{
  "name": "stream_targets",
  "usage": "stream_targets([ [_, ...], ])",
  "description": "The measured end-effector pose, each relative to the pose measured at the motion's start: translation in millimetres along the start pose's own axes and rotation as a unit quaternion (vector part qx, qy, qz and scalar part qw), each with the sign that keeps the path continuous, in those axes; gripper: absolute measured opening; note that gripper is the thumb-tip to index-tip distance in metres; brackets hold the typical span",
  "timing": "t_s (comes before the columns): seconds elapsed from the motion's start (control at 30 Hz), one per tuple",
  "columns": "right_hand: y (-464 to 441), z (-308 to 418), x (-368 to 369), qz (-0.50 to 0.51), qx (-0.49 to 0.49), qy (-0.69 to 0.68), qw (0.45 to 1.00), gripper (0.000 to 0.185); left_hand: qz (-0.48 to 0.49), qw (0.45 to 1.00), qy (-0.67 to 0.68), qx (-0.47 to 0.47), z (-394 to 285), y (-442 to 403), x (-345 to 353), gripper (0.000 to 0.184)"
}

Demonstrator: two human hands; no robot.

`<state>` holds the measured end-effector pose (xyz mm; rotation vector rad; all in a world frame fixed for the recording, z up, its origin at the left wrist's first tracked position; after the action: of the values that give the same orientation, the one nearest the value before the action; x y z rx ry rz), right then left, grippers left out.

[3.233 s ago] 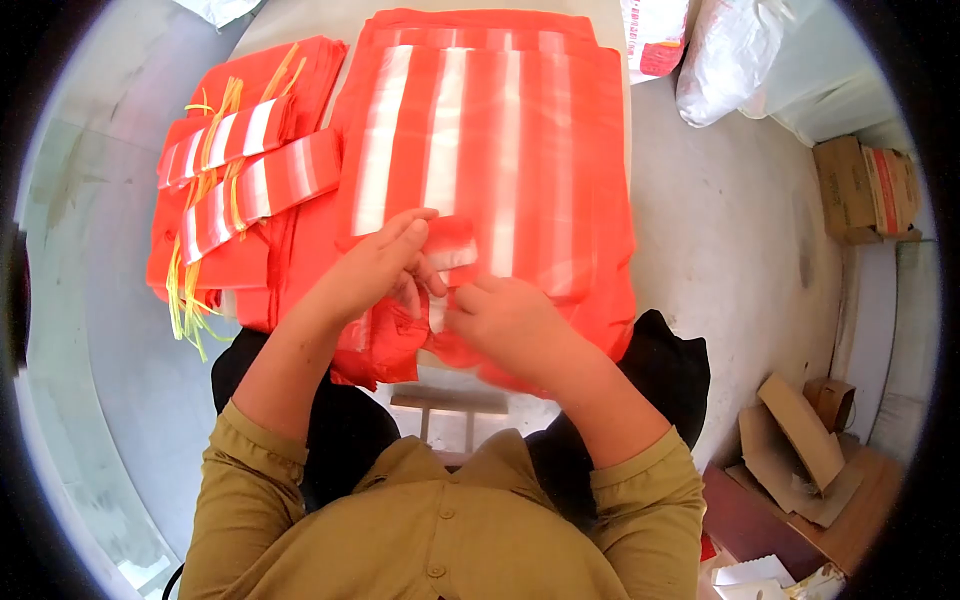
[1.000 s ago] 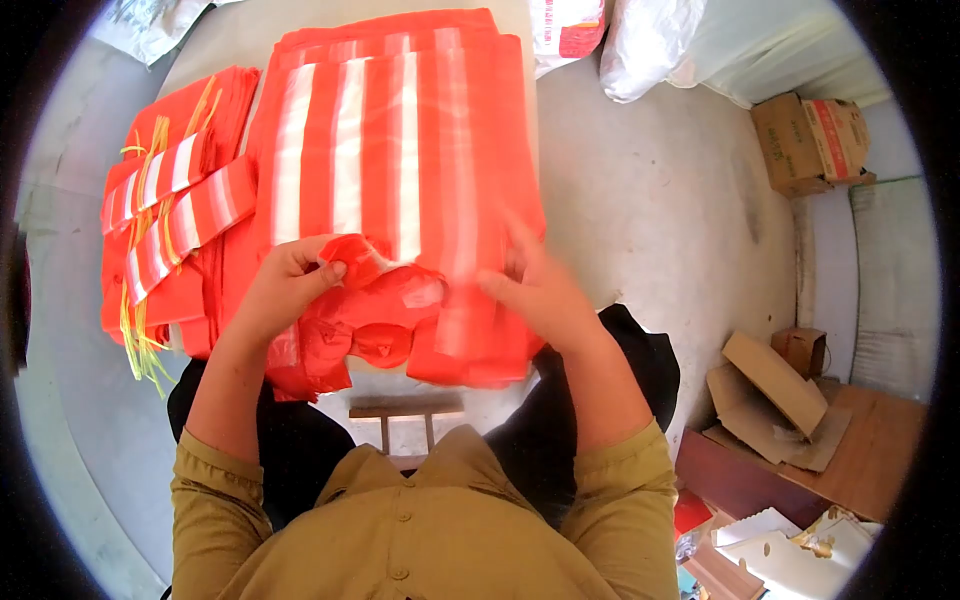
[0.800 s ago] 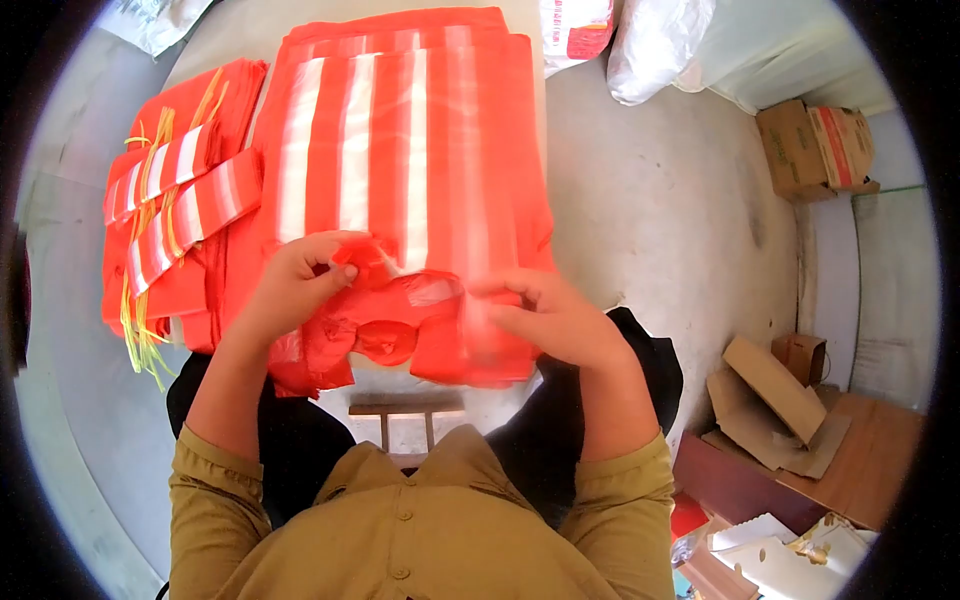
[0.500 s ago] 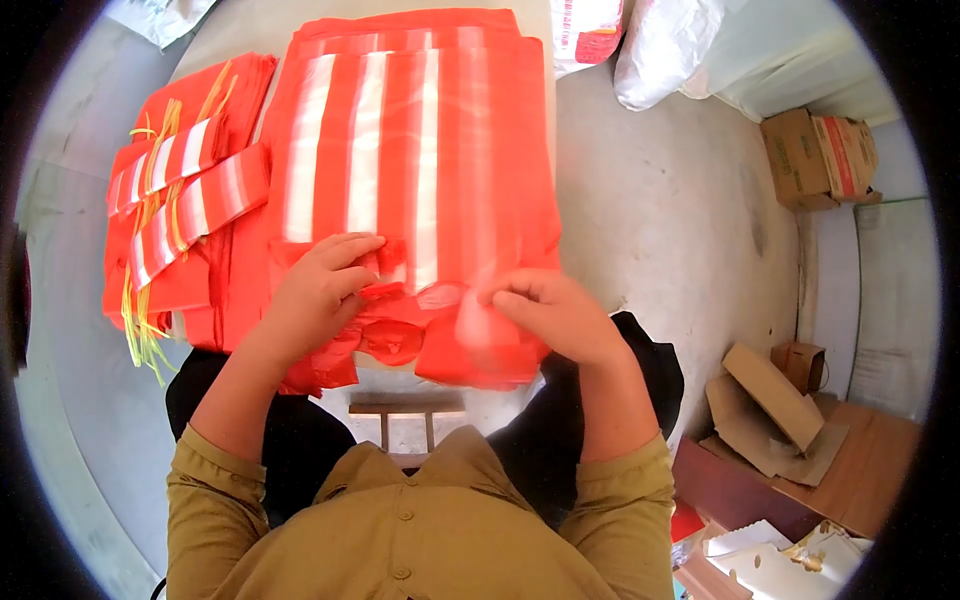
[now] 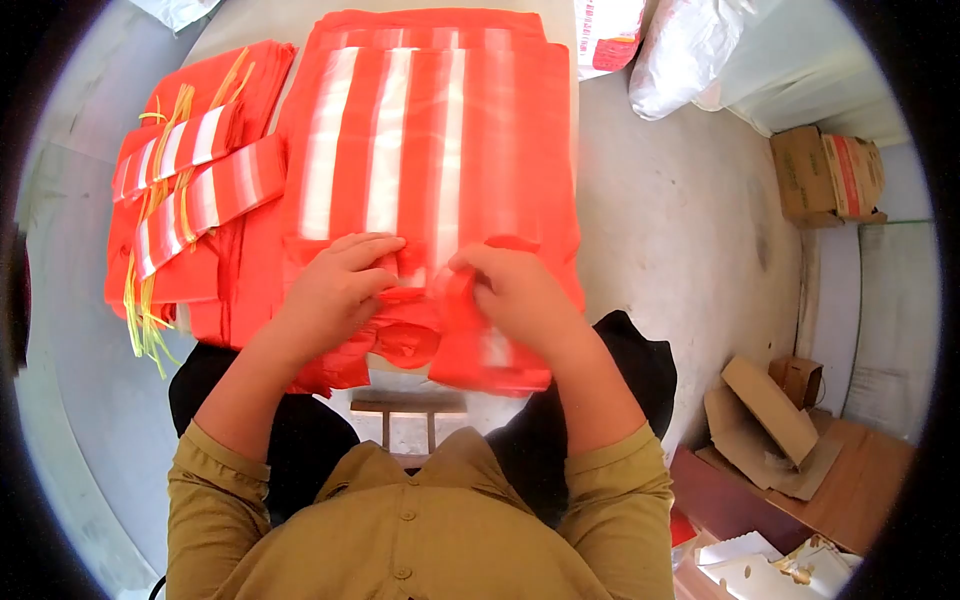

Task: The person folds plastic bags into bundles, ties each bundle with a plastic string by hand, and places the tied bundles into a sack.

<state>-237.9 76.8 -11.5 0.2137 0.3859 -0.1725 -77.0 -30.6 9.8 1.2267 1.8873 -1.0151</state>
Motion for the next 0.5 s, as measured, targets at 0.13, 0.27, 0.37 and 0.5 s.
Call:
stream_targets([
  [0.13,-1.8,36.4,-2.5,-0.048,-0.088,0.163,0.981,0.032,-0.001,1.0,-0.004,0.002,0.6,0.8,0.3,0.02],
  [0.27,0.7,64.9,-12.5,-0.051,-0.17,0.226,0.958,0.026,-0.017,0.999,-0.029,0.004,1.9,5.6,3.1,0.019],
  [0.37,-5.4,57.8,-8.7,0.014,-0.204,0.156,0.966,0.03,-0.052,0.998,-0.037,0.004,-5.9,5.3,-2.8,0.015],
  [0.5,-18.7,33.1,2.2,0.053,-0.12,0.053,0.99,0.026,-0.048,0.995,-0.057,0.062,-11.1,4.0,-0.9,0.011],
])
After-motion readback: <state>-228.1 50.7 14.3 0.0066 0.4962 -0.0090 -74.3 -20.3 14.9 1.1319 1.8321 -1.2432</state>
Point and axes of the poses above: each hand's wrist, its own y-axis away from the middle knuckle, its own x-axis out of the palm, z = x × y, the point moved 8 cm from there along -y, towards the middle knuckle, and after that the axes turned 7 degrees about -y, right-handed, at the moved point
